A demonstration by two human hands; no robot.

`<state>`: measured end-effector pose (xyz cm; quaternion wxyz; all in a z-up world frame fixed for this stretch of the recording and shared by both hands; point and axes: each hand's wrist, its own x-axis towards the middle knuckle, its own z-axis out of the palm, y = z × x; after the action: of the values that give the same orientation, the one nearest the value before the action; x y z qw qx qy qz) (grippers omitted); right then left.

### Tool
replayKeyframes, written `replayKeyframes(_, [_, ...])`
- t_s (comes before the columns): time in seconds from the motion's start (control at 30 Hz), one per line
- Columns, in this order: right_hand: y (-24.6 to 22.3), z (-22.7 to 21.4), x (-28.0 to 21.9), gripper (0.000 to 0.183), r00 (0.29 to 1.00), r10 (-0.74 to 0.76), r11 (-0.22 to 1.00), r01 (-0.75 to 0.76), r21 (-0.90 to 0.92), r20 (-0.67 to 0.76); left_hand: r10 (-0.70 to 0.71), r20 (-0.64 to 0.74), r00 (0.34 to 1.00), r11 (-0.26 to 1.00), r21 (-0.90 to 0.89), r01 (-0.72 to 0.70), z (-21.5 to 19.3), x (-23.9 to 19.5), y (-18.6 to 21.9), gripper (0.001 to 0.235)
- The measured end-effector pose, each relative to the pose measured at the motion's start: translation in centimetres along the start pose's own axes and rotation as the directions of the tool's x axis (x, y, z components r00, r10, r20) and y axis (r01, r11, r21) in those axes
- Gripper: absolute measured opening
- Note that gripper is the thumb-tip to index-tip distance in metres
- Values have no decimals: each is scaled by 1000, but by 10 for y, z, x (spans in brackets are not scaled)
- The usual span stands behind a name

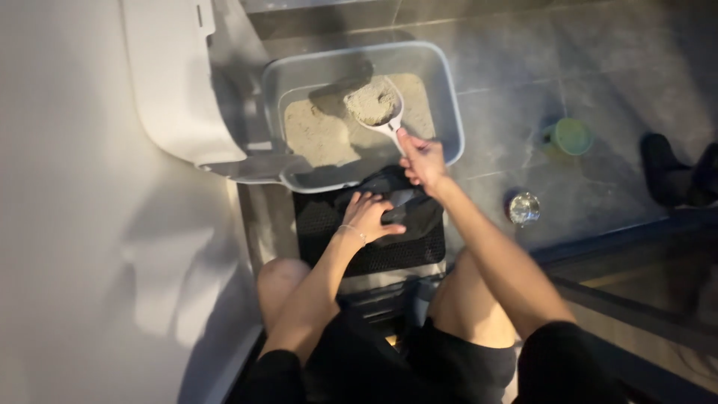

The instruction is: Scooping clumped waste from a pet litter box into a trash bag.

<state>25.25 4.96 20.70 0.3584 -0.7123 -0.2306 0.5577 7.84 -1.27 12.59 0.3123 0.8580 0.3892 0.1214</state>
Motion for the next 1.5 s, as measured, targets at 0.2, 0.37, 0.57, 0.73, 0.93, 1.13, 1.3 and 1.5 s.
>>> replayKeyframes(0.2, [16, -14, 10, 43, 1000, -12, 1000, 12, 6, 19, -38, 53, 998, 998, 42, 36, -3, -14, -21, 30])
replayKeyframes(0.37, [26, -31, 40, 42, 995, -89, 991, 92, -94, 34, -36, 35, 999, 999, -3, 36, -8, -24, -13, 25])
replayKeyframes(0.57, [35, -39, 71, 42, 993, -89, 992, 95, -79, 73, 29, 22, 999, 999, -12, -29, -1, -12, 1, 28])
replayKeyframes(0.73, [37, -33, 76, 38, 988, -126, 989, 132, -65, 88, 21, 25, 999, 1000, 7, -21, 3, -9, -4, 29])
replayKeyframes(0.93, [31, -31, 70, 37, 991, -115, 988, 121, -99, 63, 50, 6, 999, 999, 17, -50, 4, -8, -10, 31])
replayKeyframes(1.13, [38, -35, 78, 42, 984, -119, 987, 131, -88, 133, 21, 41, 999, 1000, -11, -20, -5, -6, -3, 31])
replayKeyframes(1.3, [35, -40, 75, 38, 988, -92, 992, 102, -74, 125, 1, 59, 998, 1000, -16, 0, -5, -5, -3, 31])
replayKeyframes(1.5, [28, -43, 70, 38, 983, -67, 993, 83, -87, 173, 10, 20, 1000, 999, -48, -9, -1, -8, -8, 29])
